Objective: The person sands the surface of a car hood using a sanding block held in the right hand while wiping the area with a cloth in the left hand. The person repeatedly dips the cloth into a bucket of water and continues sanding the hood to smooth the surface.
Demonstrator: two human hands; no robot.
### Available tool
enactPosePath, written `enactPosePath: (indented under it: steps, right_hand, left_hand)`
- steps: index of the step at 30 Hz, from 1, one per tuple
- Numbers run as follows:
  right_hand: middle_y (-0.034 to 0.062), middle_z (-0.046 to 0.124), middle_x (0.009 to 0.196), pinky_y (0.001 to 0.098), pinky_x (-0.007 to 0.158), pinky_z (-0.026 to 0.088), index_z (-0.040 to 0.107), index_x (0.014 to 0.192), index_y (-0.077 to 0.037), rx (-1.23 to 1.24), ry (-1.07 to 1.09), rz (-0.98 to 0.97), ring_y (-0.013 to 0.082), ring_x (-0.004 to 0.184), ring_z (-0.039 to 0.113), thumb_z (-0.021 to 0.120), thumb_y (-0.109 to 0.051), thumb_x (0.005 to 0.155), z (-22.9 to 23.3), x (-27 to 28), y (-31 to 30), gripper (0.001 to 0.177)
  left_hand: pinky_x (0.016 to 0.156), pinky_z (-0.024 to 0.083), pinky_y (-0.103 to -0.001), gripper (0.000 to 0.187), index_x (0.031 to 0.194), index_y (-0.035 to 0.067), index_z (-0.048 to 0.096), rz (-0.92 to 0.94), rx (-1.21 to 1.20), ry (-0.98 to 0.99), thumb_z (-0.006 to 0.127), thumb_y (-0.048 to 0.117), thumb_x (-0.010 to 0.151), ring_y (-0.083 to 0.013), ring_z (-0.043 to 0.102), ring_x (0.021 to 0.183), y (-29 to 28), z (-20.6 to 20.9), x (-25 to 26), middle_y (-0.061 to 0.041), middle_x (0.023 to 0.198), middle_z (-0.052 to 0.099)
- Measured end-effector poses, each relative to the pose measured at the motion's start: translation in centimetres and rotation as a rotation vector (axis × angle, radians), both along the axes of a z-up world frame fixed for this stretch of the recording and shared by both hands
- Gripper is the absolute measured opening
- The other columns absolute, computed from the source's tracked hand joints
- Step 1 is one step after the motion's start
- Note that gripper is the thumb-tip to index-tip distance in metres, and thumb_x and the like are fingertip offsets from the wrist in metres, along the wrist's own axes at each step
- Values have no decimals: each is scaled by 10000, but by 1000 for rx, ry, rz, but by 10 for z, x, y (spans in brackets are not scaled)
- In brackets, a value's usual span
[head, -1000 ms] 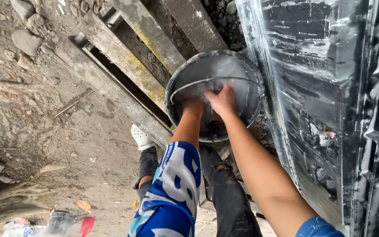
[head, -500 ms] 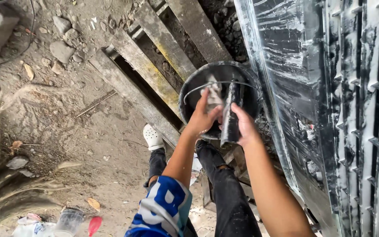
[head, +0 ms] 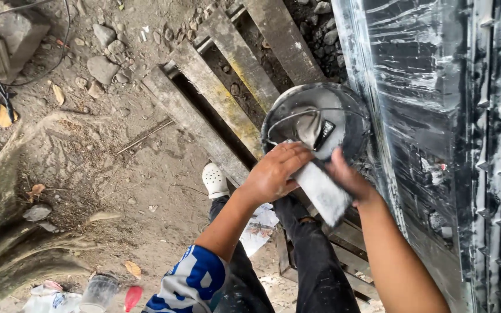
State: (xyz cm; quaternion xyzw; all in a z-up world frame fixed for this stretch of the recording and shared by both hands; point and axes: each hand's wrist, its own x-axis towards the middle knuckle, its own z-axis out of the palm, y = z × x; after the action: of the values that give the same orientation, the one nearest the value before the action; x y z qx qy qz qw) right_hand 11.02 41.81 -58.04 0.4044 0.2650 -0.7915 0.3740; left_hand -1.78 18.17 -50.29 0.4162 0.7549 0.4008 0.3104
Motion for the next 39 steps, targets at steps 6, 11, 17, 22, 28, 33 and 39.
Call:
enactPosePath:
  steps: [6,11,17,22,28,33,39]
  right_hand:
    - [212,574,1352,427,1123,428,421,1585,-90,1134,640,317,328,1273,552,719,-398,889,-128,-37,-41,818]
    - [276,492,1432,571,1167,314,436,1490,-51,1691,476,1015,495,1339,395,773,-408,802,-304,-13,-80,845]
    - [143,717,1013,523,792,536,715,1118,-105,962,204,605,342,903,693,651,-273,1024,-290,9,-64,203]
    - [109,752,1041,486,791,608,679,1180,-73,44,-79,-423,290,932,736,689,-183,873,-56,-4,-46,326]
    - [138,748,1132,470,900,588,627,1306,-29,-101,421,-644,284,993,744,772,-165,807,218,-15,-25,537]
    - [149,733,1170,472,959,562,661,1341,-8,101,743,-822,276,1050,710,821,-75,833,428,-18,55,537]
    - [80,718,1209,528,1012,581,656,1311,-170,973,874,-1162,266,1160,694,868,-115,741,632,86,233,611]
  left_hand:
    - [1100,459,-412,648,1330,27,592,571,165,-315,894,158,772,-300,540,1295,-31,5,16,-159,1363,553]
    - [1139,392,-369,635,1481,56,408,1013,568,-987,707,85,921,-209,519,1285,-51,13,28,-80,1389,543]
    - [1139,396,-424,657,1430,71,394,893,700,-1294,683,148,846,-270,568,1308,-79,56,14,-133,1399,598]
    - [1035,454,-445,626,1419,13,459,815,895,-1345,756,240,917,-296,596,1181,-99,6,43,-125,1269,623]
    - [926,516,-447,751,1380,39,474,1001,486,-1130,857,291,786,-259,607,1051,-29,59,26,-78,1149,622]
    - [972,507,-392,952,1430,170,349,681,382,-1068,873,205,635,-213,625,1102,90,202,25,-47,1233,634]
    - [962,501,-413,931,1495,34,347,389,389,-982,854,148,722,-250,590,1074,178,290,17,-114,1233,601]
